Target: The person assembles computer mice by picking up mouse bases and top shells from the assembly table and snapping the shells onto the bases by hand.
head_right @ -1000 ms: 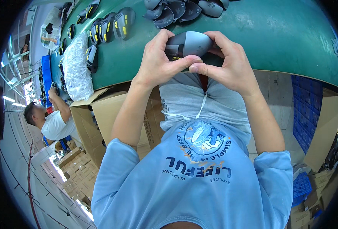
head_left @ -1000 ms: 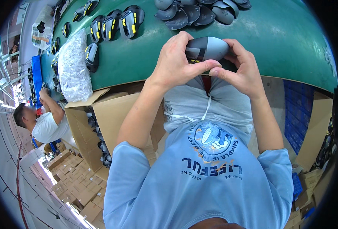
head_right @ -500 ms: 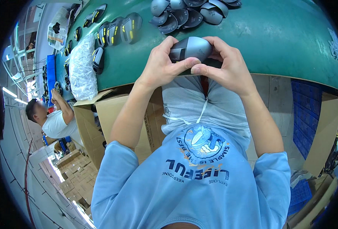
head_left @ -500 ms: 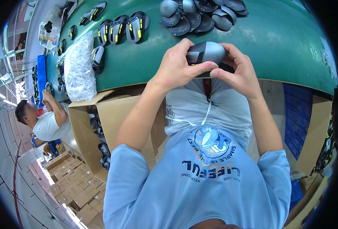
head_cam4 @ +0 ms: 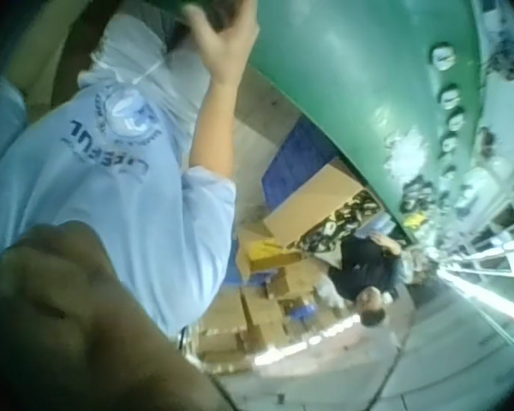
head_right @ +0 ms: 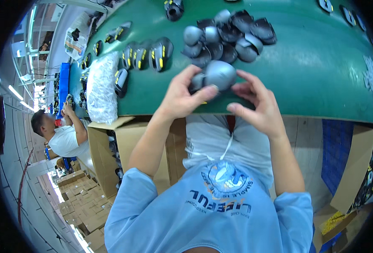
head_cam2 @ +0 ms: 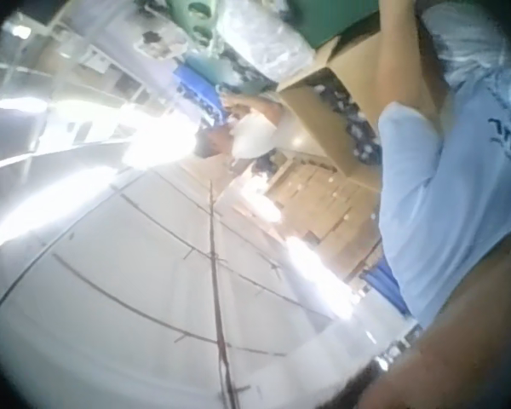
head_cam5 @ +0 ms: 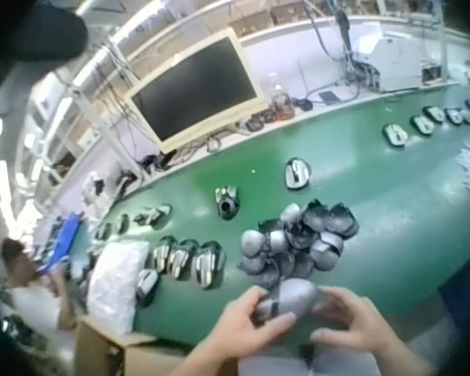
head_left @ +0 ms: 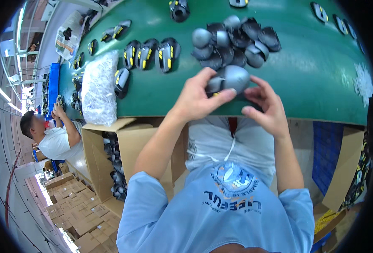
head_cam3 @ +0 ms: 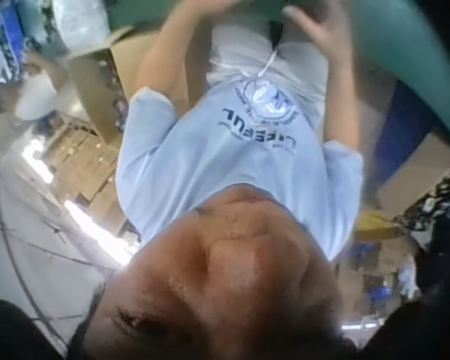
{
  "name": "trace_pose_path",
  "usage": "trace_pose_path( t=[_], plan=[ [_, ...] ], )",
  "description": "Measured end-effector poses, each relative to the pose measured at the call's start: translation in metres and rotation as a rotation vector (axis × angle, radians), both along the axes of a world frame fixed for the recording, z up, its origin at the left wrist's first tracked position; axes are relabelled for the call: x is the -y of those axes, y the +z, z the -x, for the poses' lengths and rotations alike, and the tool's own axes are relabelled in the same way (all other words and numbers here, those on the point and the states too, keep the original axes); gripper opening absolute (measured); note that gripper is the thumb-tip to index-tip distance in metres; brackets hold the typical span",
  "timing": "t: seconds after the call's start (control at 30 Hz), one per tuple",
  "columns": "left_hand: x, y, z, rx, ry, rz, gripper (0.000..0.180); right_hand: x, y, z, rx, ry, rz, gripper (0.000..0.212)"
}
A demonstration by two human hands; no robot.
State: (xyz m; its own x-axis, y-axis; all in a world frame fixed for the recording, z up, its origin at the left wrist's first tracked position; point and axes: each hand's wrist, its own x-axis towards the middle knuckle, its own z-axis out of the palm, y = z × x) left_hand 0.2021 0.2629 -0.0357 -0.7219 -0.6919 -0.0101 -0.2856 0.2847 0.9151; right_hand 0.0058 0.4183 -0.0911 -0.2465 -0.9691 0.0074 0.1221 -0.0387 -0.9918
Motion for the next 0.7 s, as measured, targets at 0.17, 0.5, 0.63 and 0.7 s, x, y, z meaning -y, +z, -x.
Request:
trace_pose_path(
  t=[0.17,0.5,0.63,0.7],
  plan=[
    [0.144,0.03,-0.018,0.06,0.409,0.163,0.055,-0.012,0.0,0.007,0.035,0.037,0.035,0.064],
    [0.335,-0.04,-0.001,1.028,0.694,1.056,0.103,-0.011,0.024,0.034,-0.275,0.062,0.033,0.033],
    [0.302,0.002,0.051,0.926,0.347,0.59,0.11,-0.024,0.041,0.078,-0.474,-0.093,0.041,0.022],
    [0.292,-0.001,0.065,1.065,0.178,0.646,0.113,-0.025,0.049,0.094,-0.453,-0.191,0.046,0.018]
  ],
)
